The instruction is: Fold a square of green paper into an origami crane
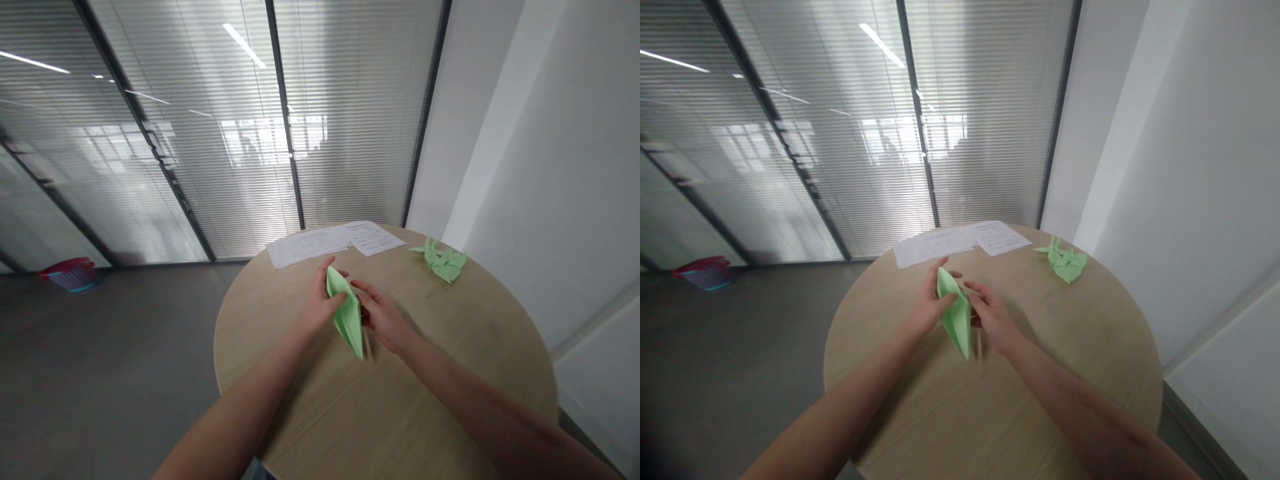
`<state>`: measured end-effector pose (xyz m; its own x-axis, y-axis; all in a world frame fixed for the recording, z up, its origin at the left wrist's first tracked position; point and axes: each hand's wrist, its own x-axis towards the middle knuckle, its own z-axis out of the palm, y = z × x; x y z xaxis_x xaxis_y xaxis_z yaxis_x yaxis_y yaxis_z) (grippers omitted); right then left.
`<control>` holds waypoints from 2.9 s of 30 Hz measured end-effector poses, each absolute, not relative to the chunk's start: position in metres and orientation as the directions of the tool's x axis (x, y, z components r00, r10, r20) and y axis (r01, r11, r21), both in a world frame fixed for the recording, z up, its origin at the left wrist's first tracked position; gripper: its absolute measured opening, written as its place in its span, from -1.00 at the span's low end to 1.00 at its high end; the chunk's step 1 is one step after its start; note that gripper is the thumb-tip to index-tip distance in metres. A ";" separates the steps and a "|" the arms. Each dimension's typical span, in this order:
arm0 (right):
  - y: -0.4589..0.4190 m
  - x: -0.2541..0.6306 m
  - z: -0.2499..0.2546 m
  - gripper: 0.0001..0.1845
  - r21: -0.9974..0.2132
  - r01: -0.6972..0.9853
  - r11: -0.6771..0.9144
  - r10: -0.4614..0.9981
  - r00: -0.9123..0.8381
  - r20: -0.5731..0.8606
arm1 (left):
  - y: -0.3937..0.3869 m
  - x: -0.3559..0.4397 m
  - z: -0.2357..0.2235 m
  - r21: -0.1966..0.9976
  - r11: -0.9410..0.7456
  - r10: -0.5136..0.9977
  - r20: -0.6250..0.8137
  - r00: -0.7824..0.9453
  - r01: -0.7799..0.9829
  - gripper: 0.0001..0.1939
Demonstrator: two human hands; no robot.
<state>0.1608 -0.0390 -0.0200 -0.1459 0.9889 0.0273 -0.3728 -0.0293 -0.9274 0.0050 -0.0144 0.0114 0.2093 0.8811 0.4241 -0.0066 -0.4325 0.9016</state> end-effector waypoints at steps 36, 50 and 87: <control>-0.039 0.159 -0.029 -0.38 -0.956 -0.292 0.016 0.979 -0.188 0.073 | -0.008 0.006 0.003 0.883 -0.426 0.904 0.410 0.120 0.194 -0.83; -0.036 0.152 -0.032 -0.44 -0.967 -0.228 0.118 0.949 -0.261 0.177 | -0.008 0.008 0.005 0.867 -0.458 0.881 0.472 -0.032 0.196 -0.67; -0.031 0.173 -0.018 -0.23 -0.967 -0.205 0.154 0.988 0.011 0.155 | -0.009 0.013 -0.001 0.872 -0.481 0.876 0.474 0.094 0.088 -0.89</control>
